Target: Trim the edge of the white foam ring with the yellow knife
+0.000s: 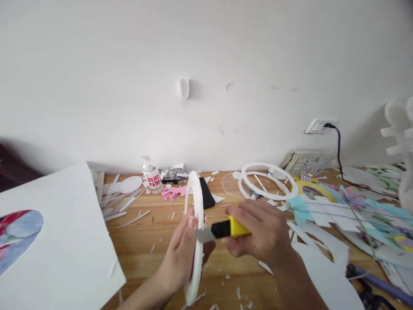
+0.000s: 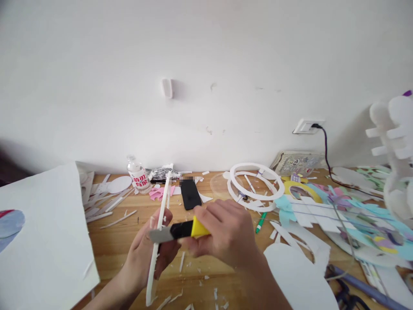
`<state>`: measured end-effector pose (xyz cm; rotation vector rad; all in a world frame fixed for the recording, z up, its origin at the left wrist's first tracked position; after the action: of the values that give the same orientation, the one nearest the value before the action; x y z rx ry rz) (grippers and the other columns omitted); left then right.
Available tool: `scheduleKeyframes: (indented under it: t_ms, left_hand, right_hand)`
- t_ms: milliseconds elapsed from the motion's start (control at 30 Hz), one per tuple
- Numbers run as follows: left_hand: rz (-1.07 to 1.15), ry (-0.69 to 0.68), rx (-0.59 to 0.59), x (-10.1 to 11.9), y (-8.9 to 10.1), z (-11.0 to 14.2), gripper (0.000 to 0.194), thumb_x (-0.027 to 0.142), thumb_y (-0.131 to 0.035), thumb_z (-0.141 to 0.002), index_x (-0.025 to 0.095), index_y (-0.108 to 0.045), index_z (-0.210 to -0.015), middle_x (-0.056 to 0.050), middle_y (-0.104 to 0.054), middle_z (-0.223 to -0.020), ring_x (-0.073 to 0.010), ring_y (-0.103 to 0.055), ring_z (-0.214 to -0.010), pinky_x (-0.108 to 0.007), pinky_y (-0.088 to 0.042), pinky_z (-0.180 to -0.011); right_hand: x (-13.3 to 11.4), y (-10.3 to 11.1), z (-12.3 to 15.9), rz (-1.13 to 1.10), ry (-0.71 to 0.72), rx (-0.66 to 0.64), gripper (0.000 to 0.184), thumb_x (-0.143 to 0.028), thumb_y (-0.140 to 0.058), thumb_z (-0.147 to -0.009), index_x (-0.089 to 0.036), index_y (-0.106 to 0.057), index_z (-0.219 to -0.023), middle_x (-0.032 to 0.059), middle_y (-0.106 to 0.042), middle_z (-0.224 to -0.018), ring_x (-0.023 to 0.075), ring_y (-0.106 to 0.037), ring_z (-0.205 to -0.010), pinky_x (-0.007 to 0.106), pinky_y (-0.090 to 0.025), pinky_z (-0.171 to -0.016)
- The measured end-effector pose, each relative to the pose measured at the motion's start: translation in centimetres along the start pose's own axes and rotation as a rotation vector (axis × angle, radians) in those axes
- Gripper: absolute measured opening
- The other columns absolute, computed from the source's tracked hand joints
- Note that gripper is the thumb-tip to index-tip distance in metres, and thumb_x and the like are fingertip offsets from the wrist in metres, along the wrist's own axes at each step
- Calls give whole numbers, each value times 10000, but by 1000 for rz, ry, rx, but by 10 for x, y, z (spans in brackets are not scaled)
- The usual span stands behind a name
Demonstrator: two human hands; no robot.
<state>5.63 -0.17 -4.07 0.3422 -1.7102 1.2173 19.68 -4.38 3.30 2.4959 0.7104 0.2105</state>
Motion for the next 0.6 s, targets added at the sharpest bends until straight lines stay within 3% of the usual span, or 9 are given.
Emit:
scheduleKeyframes:
  t_ms: [100, 267, 467, 600]
  left_hand:
    - [30, -49, -87, 6, -9, -2, 415, 615, -490, -907, 233, -421, -759, 102, -375, -399, -56, -199, -311, -175, -195, -336]
    - [-108, 54, 84, 3, 0, 0, 450, 671, -522, -861, 224, -488, -833, 86, -437, -423, -65, -275, -312, -190, -205, -351]
    - [23, -40, -73, 5, -8, -3, 416, 606, -548, -886, 226, -426, -769, 108, -355, -435, -45, -225, -335, -172, -208, -371]
    - [-57, 45, 128, -5, 8, 0, 410, 609, -602, -852, 221, -471, -835, 109, -369, -466, -38, -217, -354, -175, -225, -386]
  right_hand:
    - [7, 1, 3, 60, -19, 20, 355, -492, -535, -912, -154, -638, -874, 18, -575, -613, 137, -515, -563, 278, -346, -561]
    - [-6, 0, -1, -39, -1, -7, 386, -524, -512, -920, -159, -620, -860, 19, -576, -612, 143, -505, -562, 291, -342, -572]
    - [6, 4, 1, 94, -48, 16, 351, -497, -540, -912, -163, -636, -862, 24, -595, -621, 136, -527, -570, 277, -345, -572]
    - [-1, 4, -2, 4, -14, -6, 336, -491, -545, -900, -164, -620, -883, 20, -598, -630, 142, -538, -577, 282, -368, -580]
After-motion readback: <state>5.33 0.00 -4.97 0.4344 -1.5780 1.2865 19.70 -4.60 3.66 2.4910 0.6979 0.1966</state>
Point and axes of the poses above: each hand's wrist, its own z-axis away from the middle knuckle, its own y-axis out of the back of the hand, x = y × z, the point moved 5 cm from there along -z, towards the middle knuckle
